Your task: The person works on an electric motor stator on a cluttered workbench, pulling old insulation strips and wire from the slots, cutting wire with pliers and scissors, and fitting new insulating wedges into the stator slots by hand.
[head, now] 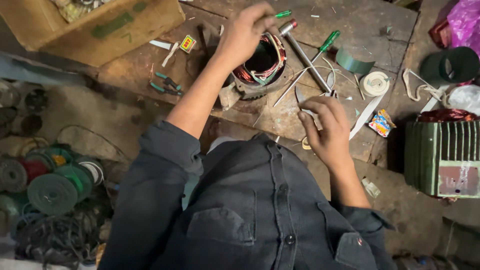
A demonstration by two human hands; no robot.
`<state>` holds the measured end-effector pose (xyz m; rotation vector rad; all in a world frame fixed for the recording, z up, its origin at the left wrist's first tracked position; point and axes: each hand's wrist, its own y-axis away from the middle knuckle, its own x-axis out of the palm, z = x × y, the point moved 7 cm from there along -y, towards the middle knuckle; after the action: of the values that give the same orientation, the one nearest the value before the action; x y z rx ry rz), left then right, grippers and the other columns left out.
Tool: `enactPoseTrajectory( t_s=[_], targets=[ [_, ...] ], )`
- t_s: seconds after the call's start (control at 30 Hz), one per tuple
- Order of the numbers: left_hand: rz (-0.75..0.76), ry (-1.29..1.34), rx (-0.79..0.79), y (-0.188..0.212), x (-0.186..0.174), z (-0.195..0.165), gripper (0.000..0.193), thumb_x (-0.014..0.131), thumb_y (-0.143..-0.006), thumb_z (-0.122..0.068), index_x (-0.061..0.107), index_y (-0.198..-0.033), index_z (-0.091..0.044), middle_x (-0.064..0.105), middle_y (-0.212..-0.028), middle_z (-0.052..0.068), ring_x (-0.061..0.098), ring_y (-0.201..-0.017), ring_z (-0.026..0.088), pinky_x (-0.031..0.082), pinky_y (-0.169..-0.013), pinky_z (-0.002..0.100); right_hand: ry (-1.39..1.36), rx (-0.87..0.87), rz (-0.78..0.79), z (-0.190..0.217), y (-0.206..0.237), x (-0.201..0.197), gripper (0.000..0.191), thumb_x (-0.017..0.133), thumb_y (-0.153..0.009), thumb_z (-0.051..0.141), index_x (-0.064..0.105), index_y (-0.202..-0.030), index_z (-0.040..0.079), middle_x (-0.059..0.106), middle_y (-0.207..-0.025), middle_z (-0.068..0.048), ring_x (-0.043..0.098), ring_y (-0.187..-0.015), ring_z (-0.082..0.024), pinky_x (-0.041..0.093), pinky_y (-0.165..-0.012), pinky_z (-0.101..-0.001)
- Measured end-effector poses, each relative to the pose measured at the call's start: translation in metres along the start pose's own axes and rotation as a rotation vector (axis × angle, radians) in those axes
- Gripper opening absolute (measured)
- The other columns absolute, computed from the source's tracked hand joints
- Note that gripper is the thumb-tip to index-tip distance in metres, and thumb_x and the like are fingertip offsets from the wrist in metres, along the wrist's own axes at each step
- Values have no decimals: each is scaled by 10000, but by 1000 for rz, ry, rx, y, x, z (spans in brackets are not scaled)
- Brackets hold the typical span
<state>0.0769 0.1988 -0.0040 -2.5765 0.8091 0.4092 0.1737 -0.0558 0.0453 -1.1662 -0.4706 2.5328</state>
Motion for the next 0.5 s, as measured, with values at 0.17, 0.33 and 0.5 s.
enactPoseTrajectory(
  t_s=[0.17,0.33,0.5],
  targets=[
    [30,-239,344,13,10,-53,153,686,-915,-51,723,-1057,-94,743,-945,125,717,-881,337,558,-737,414,383,-348,-3,30,-41,4,419,769,-932,82,677,-1341,81,634,-1359,-148,577,-1304,-385,439,-1132,-485],
    [41,-355,469,32,17,-59,199,689,-890,17,705,-1065,-75,683,-950,123,680,-943,374,540,-784,462,627,-217,-74,-23,-88,9,365,742,-946,85,681,-1305,59,722,-1106,-107,658,-1002,-300,407,-956,-583],
    [-211,-463,257,37,-5,-32,141,767,-873,-104,708,-996,-68,692,-1020,120,670,-928,357,532,-775,459,-323,290,51,-86,-38,32,256,647,-1087,115,643,-1320,8,691,-953,-76,668,-868,-136,530,-817,-283]
  ],
)
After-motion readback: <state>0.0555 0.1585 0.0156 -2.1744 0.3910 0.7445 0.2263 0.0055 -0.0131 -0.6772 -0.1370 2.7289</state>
